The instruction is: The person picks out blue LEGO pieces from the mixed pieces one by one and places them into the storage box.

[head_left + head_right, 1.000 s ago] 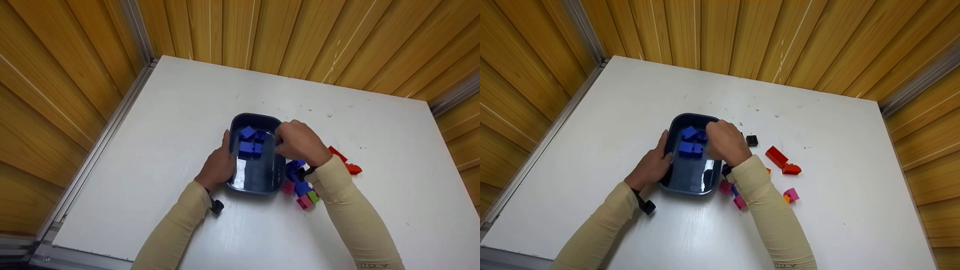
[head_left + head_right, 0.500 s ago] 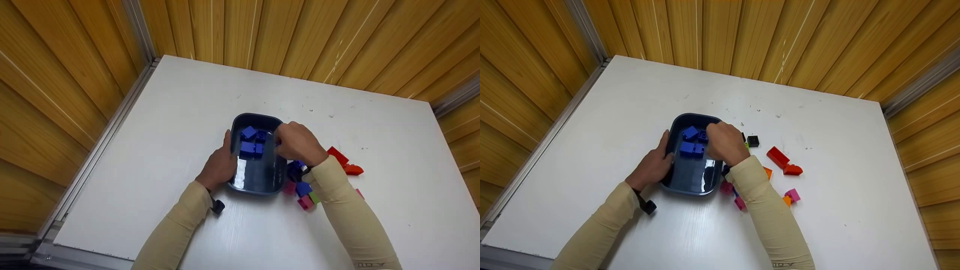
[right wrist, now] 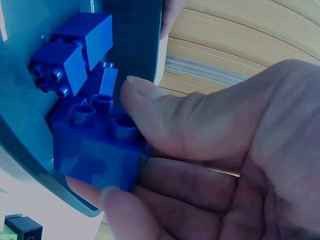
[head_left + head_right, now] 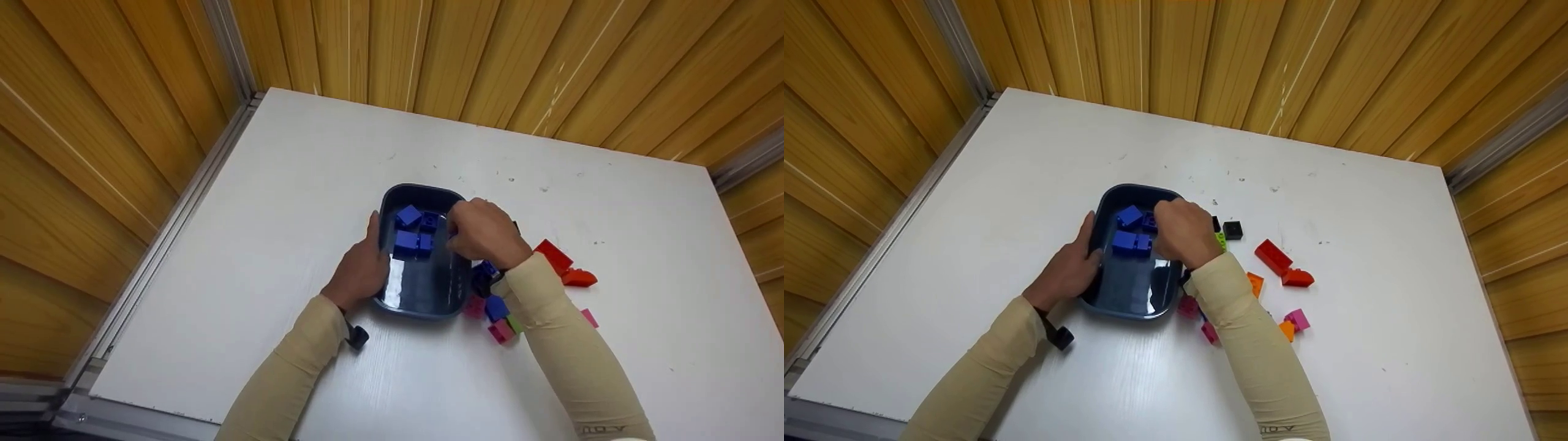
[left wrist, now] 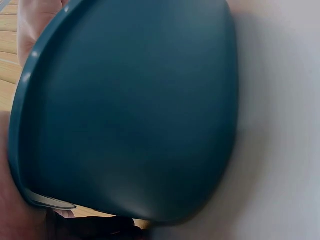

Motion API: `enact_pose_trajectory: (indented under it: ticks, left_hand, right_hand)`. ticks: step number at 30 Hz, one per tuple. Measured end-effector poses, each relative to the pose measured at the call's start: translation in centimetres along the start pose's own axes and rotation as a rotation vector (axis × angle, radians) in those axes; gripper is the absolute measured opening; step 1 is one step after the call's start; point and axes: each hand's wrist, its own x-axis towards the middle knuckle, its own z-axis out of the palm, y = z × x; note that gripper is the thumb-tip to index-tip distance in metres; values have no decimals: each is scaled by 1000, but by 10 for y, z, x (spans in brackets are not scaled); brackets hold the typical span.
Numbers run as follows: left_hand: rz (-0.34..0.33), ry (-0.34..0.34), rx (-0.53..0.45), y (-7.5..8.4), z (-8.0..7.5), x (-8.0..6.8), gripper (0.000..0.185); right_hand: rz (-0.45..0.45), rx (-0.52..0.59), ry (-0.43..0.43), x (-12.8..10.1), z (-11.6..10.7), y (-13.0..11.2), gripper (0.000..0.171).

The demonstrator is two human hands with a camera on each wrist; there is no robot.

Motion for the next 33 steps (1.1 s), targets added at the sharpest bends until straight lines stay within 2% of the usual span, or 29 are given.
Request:
enact_pose_trajectory:
  ticks: [11,17,23,29,33]
  left_hand:
    - [12,7,4,1,-1,-2,76]
    - [8,-11,-14,4,-2,-3,74]
    - [1,-9,-17,2,0,-1,74]
    - [3,0,-10,3,0,-2,74]
    - [14,3,-10,3,-2,-3,74]
  right_hand:
    - [-9,7,13,8,3,3,15]
    - [-39,-5,30,11,5,7,14]
    - [-9,3,15,15,6,8,7]
    - [31,17,-20,18,8,10,31]
    - [50,15,-38,20,9,10,40]
